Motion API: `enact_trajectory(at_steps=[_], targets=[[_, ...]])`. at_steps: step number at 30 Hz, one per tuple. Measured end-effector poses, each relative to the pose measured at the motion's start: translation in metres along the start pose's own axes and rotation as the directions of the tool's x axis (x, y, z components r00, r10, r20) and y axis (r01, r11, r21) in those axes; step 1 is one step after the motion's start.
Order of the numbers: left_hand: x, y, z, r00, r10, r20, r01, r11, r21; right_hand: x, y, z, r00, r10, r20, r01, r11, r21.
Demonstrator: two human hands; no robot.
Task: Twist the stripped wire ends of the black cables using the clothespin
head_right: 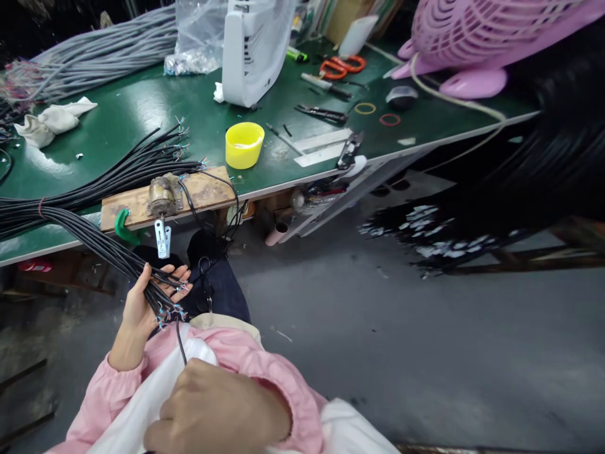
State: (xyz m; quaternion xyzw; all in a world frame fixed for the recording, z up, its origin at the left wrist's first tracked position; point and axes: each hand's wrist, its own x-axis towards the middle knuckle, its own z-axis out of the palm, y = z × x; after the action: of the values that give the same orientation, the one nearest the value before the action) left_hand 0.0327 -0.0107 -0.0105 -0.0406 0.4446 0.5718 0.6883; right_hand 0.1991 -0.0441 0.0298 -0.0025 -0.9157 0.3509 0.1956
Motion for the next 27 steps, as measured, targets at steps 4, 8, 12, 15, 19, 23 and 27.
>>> enact_trajectory(at_steps=[4,8,12,15,19,23,27], targets=[[-0.003,0.001,-0.001,1.0,-0.023,0.004,0.023,0.999,-0.024,-0.001,0.007,-0.002,0.999,0.015,-0.049,-0.009,0.991,0.133],[-0.006,0.001,0.004,0.999,-0.052,-0.014,0.052,0.998,-0.043,-0.003,0.016,0.006,0.963,0.268,0.024,-0.264,0.959,-0.099],[-0.01,0.002,0.01,0.997,-0.07,-0.034,0.068,0.996,-0.061,-0.008,0.022,0.007,0.95,0.311,0.034,-0.299,0.935,-0.191],[-0.012,0.003,0.013,0.996,-0.087,-0.037,0.084,0.993,-0.079,-0.009,0.021,0.005,0.946,0.306,0.103,-0.282,0.939,-0.194],[-0.015,0.002,0.014,0.997,-0.08,0.005,0.08,0.992,-0.096,-0.01,0.02,0.006,0.922,0.327,0.207,-0.296,0.94,-0.169],[-0.018,-0.001,0.016,0.998,-0.065,0.018,0.067,0.991,-0.118,-0.016,0.025,0.009,0.943,0.325,0.063,-0.328,0.944,0.03],[-0.02,-0.004,0.019,0.998,-0.064,-0.015,0.06,0.986,-0.155,-0.02,0.034,0.006,0.86,0.437,-0.264,-0.4,0.898,0.186]])
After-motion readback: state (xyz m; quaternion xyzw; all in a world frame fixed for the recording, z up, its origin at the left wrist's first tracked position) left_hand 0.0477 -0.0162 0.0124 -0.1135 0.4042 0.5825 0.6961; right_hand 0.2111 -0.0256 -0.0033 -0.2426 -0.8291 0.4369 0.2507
